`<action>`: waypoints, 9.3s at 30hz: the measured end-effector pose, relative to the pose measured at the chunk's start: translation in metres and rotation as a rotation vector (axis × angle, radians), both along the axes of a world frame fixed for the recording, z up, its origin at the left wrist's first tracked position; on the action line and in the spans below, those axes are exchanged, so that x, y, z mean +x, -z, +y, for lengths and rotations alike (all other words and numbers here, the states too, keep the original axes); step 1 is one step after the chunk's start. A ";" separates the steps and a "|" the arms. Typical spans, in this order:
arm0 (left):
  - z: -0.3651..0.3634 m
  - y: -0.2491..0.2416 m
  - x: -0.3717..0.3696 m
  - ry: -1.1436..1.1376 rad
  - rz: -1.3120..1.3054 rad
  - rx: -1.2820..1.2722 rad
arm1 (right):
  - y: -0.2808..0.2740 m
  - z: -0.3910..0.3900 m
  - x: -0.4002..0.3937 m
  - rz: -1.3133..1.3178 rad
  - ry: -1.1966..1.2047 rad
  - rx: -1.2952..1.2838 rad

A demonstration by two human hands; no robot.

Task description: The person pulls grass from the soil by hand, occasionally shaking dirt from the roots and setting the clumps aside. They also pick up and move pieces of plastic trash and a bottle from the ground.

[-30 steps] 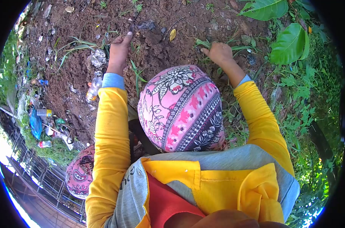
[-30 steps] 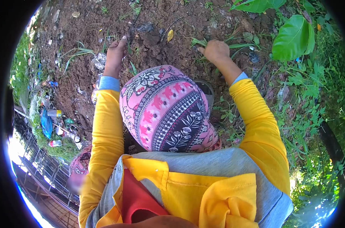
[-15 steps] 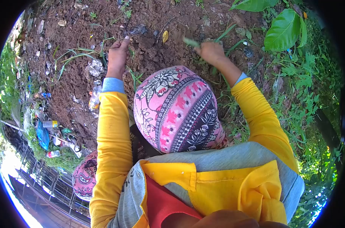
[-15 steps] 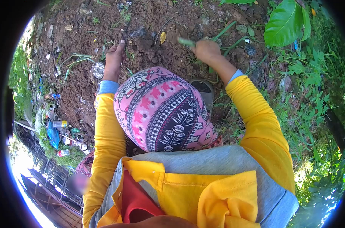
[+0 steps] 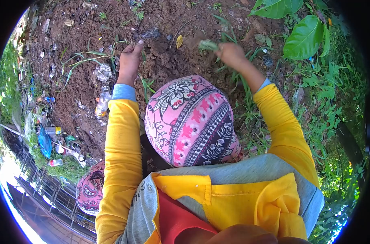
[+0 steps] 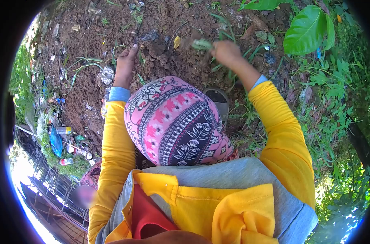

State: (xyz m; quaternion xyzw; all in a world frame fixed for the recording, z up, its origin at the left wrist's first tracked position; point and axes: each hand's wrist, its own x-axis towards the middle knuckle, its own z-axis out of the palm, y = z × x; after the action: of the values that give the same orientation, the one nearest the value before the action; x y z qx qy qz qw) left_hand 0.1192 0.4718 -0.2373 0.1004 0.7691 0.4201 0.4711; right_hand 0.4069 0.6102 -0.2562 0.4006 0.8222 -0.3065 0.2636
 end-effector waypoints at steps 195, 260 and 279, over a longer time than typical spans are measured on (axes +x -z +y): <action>0.052 -0.132 -0.120 1.495 1.212 -0.103 | 0.100 -0.123 0.369 -0.586 0.779 0.145; 0.083 -0.114 -0.153 1.528 1.228 -0.038 | -0.021 -0.249 0.356 -0.642 0.821 -0.015; 0.083 -0.097 -0.153 1.527 1.194 -0.051 | 0.049 -0.330 0.363 -0.799 0.879 -0.198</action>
State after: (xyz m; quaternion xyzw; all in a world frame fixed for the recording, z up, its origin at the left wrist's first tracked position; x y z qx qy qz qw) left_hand -0.0343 0.5544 -0.1400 0.7593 0.6182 -0.1360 0.1508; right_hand 0.7699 0.2803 -0.3052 0.7608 0.3841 -0.2876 0.4369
